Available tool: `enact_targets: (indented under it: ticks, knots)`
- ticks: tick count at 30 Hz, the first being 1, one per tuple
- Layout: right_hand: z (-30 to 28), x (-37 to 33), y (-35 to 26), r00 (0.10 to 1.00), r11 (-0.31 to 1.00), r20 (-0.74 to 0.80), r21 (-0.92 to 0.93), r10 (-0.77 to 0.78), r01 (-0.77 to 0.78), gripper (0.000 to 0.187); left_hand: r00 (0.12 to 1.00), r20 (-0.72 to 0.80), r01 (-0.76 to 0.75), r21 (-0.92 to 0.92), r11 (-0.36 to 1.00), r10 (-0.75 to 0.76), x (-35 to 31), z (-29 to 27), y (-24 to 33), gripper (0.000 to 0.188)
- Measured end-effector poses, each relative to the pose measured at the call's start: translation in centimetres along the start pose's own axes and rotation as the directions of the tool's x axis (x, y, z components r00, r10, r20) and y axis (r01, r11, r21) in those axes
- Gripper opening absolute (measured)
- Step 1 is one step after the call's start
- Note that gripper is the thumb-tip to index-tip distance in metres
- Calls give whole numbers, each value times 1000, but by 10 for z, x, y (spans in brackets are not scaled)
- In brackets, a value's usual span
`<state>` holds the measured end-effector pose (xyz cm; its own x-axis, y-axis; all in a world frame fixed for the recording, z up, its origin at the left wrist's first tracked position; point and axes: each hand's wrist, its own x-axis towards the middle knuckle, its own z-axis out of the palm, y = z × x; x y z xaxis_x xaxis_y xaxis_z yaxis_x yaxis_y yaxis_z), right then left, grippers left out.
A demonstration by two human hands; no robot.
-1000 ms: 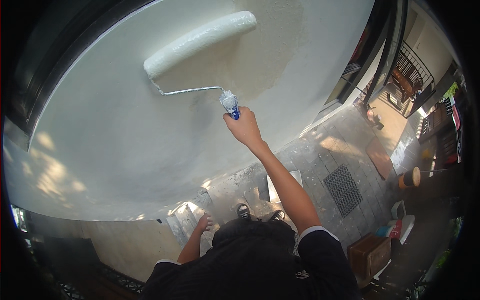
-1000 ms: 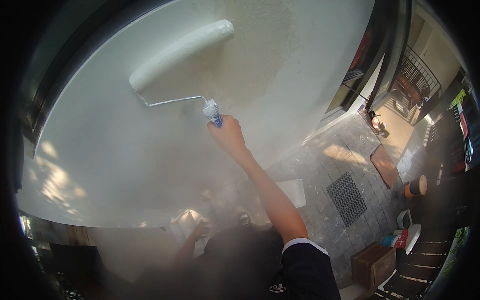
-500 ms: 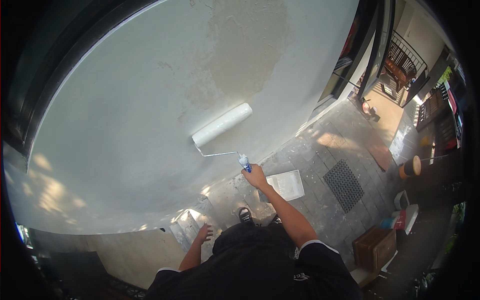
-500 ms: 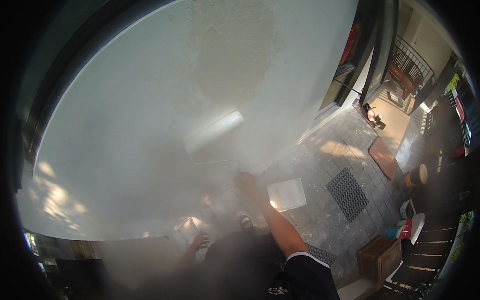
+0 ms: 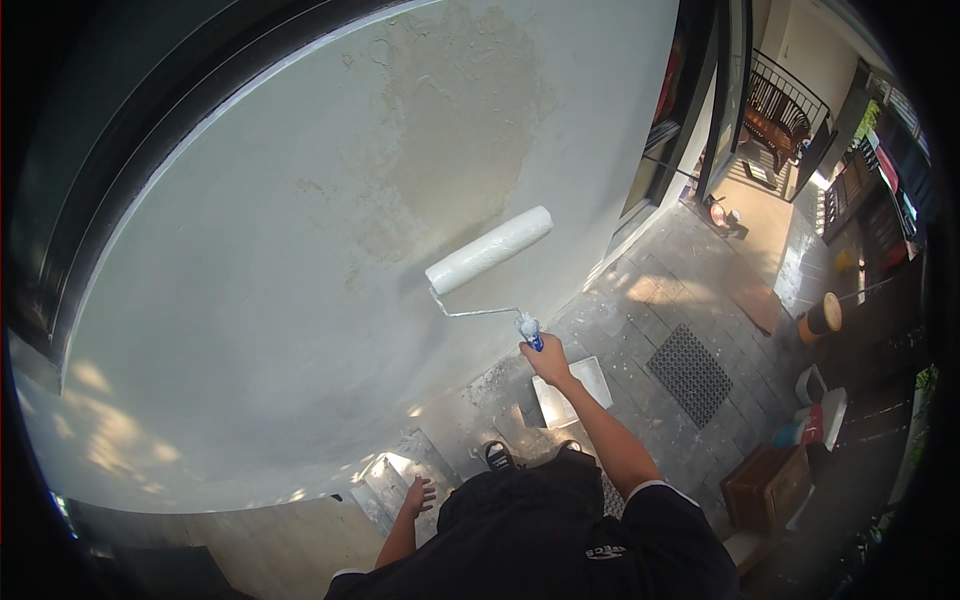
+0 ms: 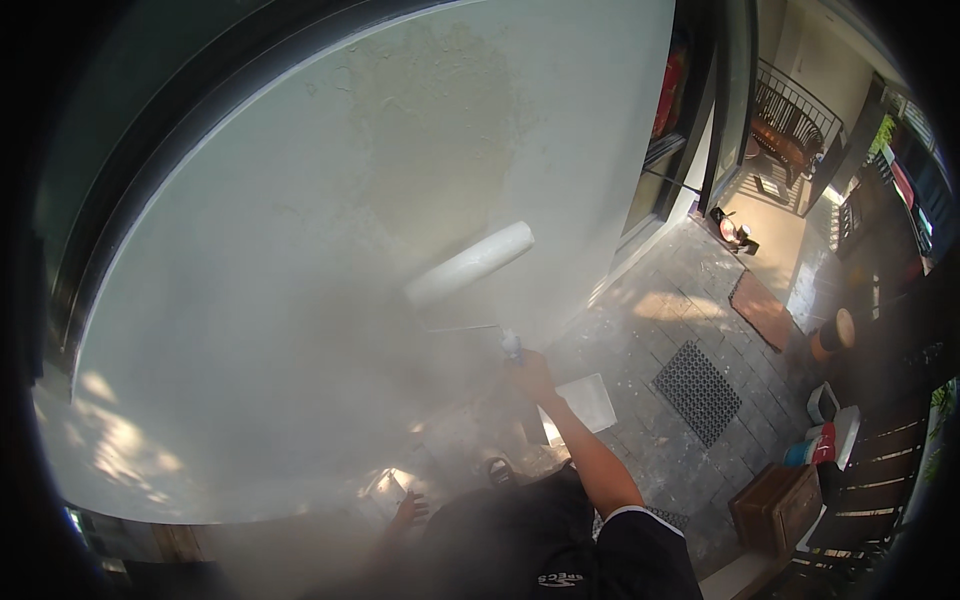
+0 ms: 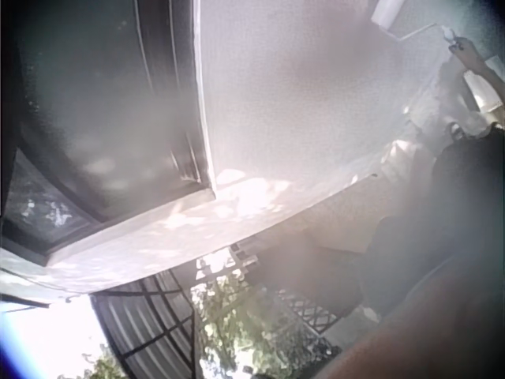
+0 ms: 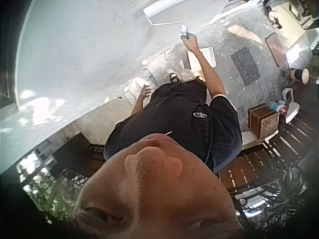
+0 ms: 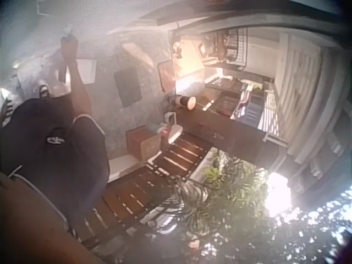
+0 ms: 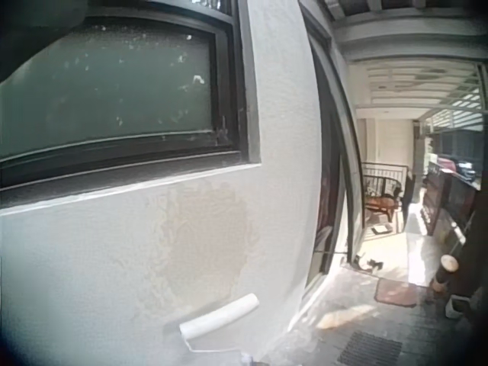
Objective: The person paints an exterior wall using a paint roller and paint from a paint tray.
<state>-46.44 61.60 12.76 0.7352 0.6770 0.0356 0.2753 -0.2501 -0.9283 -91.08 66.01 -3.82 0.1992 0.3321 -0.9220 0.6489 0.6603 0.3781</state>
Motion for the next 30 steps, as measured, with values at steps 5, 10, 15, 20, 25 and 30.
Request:
enact_targets:
  ticks: [5, 10, 15, 20, 25, 30]
  knots:
    - [-45, 44, 8, 997, 998, -53, -23, -62, 61, 26, 999, 37, 30, -66, 997, -27, 26, 1, -20, 62]
    - [-44, 92, 39, 1000, 998, -32, 56, 0, 2, 26, 999, 7, 41, -106, 994, -40, 31, 37, -4, 60]
    - [-61, 135, 21, 1000, 986, 1, 167, -27, 27, 26, 996, -90, -47, -229, 972, 27, 13, 108, 1, 56]
    - [-134, 196, -91, 995, 980, 49, 182, -84, 74, 27, 989, -150, -42, -312, 949, -5, 1, 192, -10, 53]
    - [-186, 228, -159, 988, 990, 95, 92, -118, 109, 28, 995, -98, -19, -312, 950, -13, -16, 247, -9, 55]
    - [-171, 214, -99, 980, 987, 124, 59, -157, 151, 28, 989, -147, -21, -322, 947, -28, -27, 267, -12, 56]
